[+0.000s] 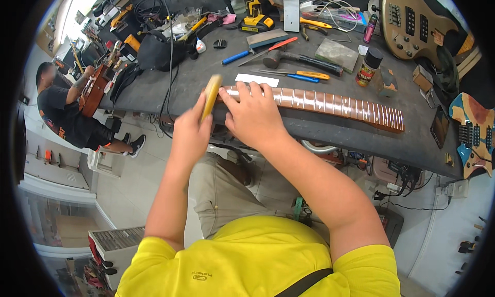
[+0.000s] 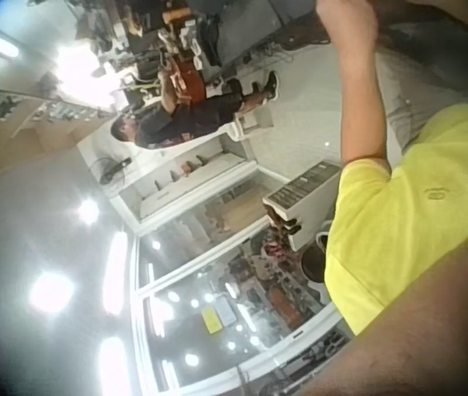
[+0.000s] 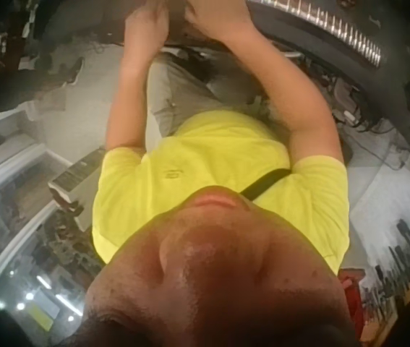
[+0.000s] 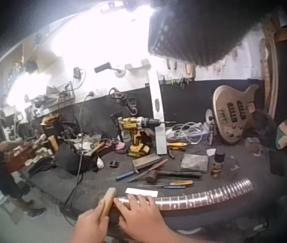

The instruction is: The person sands a guitar neck with a sanding block, retrieves a file from a drawer, and files the fretboard of the guitar neck with the file.

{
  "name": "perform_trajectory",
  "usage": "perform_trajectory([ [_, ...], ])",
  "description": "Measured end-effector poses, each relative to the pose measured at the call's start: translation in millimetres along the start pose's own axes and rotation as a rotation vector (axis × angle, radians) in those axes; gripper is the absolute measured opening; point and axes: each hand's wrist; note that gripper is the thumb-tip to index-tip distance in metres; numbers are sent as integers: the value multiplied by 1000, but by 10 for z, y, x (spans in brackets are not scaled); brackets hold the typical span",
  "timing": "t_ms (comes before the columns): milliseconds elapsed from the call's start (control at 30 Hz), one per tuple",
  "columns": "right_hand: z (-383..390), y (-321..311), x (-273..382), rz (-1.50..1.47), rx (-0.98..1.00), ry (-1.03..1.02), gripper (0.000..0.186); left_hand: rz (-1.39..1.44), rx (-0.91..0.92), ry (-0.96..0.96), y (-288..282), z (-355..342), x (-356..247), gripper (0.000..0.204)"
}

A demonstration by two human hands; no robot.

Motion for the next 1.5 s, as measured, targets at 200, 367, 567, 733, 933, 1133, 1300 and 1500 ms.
perform_trajectory([
  [200,49,31,-82,14,-9,2,58,26,82,-82,-41,23,-105,57],
  [367,25,18,-53,6,10,11,58,30,63,-40,-68,35,-89,54],
  [567,30,19,-58,-9,17,7,58,15,52,-20,-11,-129,-54,59],
  [733,52,19,-54,23,4,3,58,21,49,-2,-57,12,-72,60],
  [933,64,41,-86,-2,8,3,58,47,80,-93,16,-131,-107,59],
  [1133,-18,16,17,-20,0,5,57,16,103,-51,-76,-317,-77,57],
  [1300,29,20,-75,23,-11,0,58,35,61,-2,13,-82,-20,57],
  [1500,-26,24,2,-22,6,-11,61,43,158,-205,-42,-481,-146,63],
])
Point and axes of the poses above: each hand's wrist, its own z-axis away from the middle knuckle, its own y-axis out of the palm, x = y × z
